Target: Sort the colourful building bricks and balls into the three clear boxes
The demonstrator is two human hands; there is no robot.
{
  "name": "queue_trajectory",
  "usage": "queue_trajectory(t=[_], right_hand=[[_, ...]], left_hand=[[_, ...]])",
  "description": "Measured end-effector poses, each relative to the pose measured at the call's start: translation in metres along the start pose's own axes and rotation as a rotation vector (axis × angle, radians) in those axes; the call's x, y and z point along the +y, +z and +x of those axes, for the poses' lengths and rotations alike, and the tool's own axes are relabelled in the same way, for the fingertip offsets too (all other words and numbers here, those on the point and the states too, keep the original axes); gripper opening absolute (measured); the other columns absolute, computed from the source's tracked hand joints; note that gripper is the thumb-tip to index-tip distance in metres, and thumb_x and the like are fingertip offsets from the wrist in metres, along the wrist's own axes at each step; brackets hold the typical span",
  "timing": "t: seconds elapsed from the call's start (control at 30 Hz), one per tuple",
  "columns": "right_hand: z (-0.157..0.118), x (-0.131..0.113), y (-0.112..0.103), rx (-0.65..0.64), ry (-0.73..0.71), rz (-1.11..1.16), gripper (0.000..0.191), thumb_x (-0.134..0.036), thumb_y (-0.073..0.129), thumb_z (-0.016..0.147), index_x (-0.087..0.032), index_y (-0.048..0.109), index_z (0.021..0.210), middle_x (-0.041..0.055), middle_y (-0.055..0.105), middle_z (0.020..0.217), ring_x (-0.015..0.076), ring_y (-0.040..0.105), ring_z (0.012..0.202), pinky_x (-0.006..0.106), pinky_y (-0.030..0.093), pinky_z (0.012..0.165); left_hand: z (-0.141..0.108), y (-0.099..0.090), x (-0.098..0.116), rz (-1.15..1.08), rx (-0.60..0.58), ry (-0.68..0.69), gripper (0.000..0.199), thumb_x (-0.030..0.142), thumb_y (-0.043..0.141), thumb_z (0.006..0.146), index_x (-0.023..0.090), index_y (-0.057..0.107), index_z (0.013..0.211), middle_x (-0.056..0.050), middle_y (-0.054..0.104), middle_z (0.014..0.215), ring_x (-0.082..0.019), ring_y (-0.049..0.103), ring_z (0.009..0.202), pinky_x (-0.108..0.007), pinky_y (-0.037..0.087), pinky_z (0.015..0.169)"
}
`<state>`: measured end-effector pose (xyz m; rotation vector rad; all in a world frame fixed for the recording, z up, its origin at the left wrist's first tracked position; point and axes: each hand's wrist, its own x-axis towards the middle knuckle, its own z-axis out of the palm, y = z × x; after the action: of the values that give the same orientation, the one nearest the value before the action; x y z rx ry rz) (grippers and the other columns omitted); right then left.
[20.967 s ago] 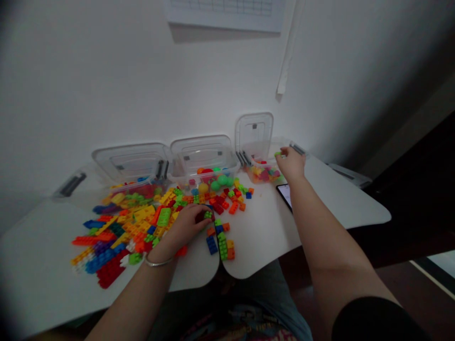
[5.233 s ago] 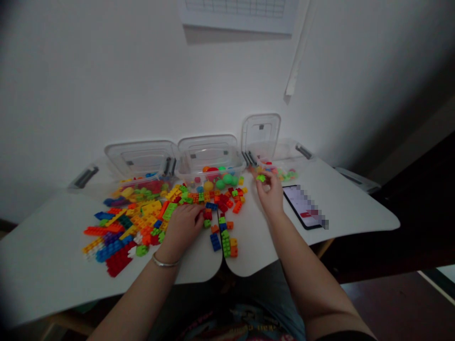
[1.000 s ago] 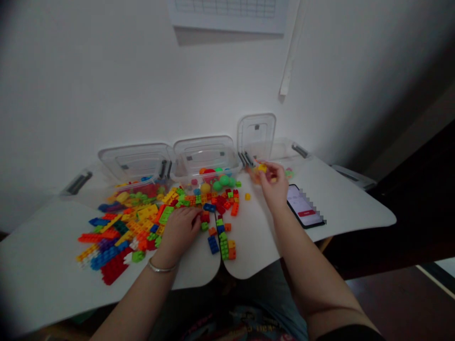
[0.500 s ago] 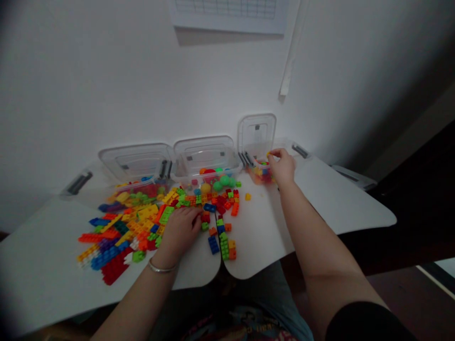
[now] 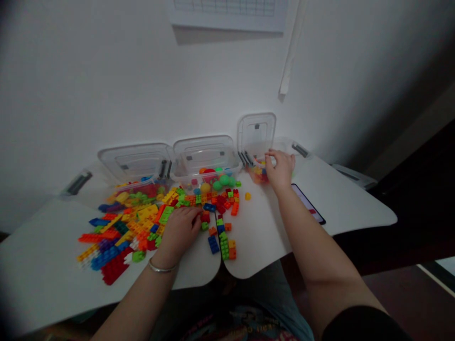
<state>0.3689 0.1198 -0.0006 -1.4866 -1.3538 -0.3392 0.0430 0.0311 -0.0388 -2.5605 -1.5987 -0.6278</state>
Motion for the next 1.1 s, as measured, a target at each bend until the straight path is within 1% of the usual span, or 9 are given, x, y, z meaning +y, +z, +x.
queue_trajectory(t=[0.07, 0.17, 0.3, 0.37, 0.47, 0.57, 0.73, 0.93, 1.1], right_hand=[[-0.017, -0.009, -0.006, -0.001, -0.076, 0.069, 0.022, -0.031, 0.048, 0.087, -0.021, 0.068, 0.09, 0.0079, 0.073, 0.103, 0.0239, 0.062, 0.1, 0.045, 0.041, 0.098], [-0.054, -0.019, -0.007, -0.145, -0.123, 0.128, 0.02, -0.027, 0.048, 0.087, -0.021, 0.067, 0.088, 0.0072, 0.073, 0.092, 0.0223, 0.064, 0.09, 0.039, 0.048, 0.087], [-0.097, -0.024, 0.003, -0.424, -0.072, 0.003, 0.028, -0.021, 0.056, 0.081, -0.017, 0.067, 0.106, 0.0104, 0.071, 0.109, 0.0257, 0.062, 0.103, 0.042, 0.046, 0.095], [-0.106, -0.025, 0.007, -0.554, -0.047, -0.097, 0.036, -0.019, 0.058, 0.08, -0.015, 0.065, 0.115, 0.0126, 0.07, 0.114, 0.028, 0.06, 0.106, 0.043, 0.046, 0.096], [-0.108, -0.027, 0.011, -0.687, -0.131, -0.166, 0.035, -0.018, 0.055, 0.083, -0.015, 0.066, 0.116, 0.0124, 0.069, 0.115, 0.0279, 0.06, 0.107, 0.042, 0.046, 0.096], [-0.107, -0.028, 0.011, -0.705, -0.199, -0.145, 0.031, -0.015, 0.049, 0.087, -0.018, 0.069, 0.11, 0.01, 0.069, 0.117, 0.025, 0.059, 0.108, 0.04, 0.044, 0.099], [-0.108, -0.028, 0.007, -0.639, -0.143, -0.139, 0.035, -0.012, 0.051, 0.083, -0.014, 0.068, 0.114, 0.014, 0.061, 0.128, 0.0252, 0.056, 0.114, 0.038, 0.045, 0.101], [-0.107, -0.023, 0.003, -0.641, -0.074, -0.171, 0.026, -0.017, 0.055, 0.084, -0.015, 0.069, 0.106, 0.0127, 0.068, 0.103, 0.0273, 0.059, 0.099, 0.042, 0.048, 0.093], [-0.108, -0.019, 0.007, -0.621, 0.007, 0.102, 0.023, -0.023, 0.064, 0.08, -0.019, 0.068, 0.102, 0.008, 0.069, 0.097, 0.02, 0.062, 0.082, 0.037, 0.053, 0.081]], left_hand=[[0.0, 0.0, 0.0, -0.001, 0.004, 0.001, 0.026, 0.022, 0.047, 0.091, 0.018, 0.07, 0.102, -0.007, 0.073, 0.096, -0.025, 0.064, 0.091, -0.042, 0.047, 0.088], [0.0, -0.001, 0.001, 0.002, 0.004, 0.001, 0.027, 0.023, 0.046, 0.091, 0.018, 0.07, 0.102, -0.007, 0.073, 0.096, -0.025, 0.064, 0.09, -0.043, 0.047, 0.087], [0.0, -0.001, 0.001, 0.008, 0.004, 0.006, 0.026, 0.024, 0.048, 0.091, 0.018, 0.07, 0.103, -0.008, 0.073, 0.096, -0.025, 0.064, 0.091, -0.043, 0.047, 0.087], [0.0, 0.0, 0.001, 0.01, 0.006, 0.001, 0.026, 0.024, 0.049, 0.09, 0.018, 0.07, 0.103, -0.008, 0.073, 0.098, -0.026, 0.064, 0.092, -0.043, 0.047, 0.089], [0.001, 0.001, 0.0, 0.001, 0.009, 0.0, 0.027, 0.023, 0.048, 0.09, 0.017, 0.071, 0.104, -0.008, 0.074, 0.099, -0.026, 0.064, 0.093, -0.043, 0.047, 0.09], [0.001, 0.001, -0.001, -0.001, 0.007, 0.003, 0.027, 0.023, 0.048, 0.09, 0.017, 0.071, 0.104, -0.009, 0.074, 0.099, -0.026, 0.065, 0.094, -0.044, 0.048, 0.089], [0.001, 0.0, 0.0, 0.011, -0.011, -0.004, 0.027, 0.023, 0.048, 0.09, 0.017, 0.071, 0.104, -0.008, 0.074, 0.101, -0.026, 0.065, 0.094, -0.044, 0.048, 0.09], [0.001, 0.0, 0.0, 0.021, -0.011, 0.003, 0.027, 0.022, 0.047, 0.09, 0.018, 0.071, 0.101, -0.009, 0.074, 0.097, -0.026, 0.065, 0.092, -0.043, 0.048, 0.088], [0.0, 0.0, -0.001, 0.017, 0.011, 0.003, 0.026, 0.023, 0.048, 0.09, 0.018, 0.071, 0.101, -0.008, 0.074, 0.098, -0.026, 0.065, 0.093, -0.043, 0.047, 0.089]])
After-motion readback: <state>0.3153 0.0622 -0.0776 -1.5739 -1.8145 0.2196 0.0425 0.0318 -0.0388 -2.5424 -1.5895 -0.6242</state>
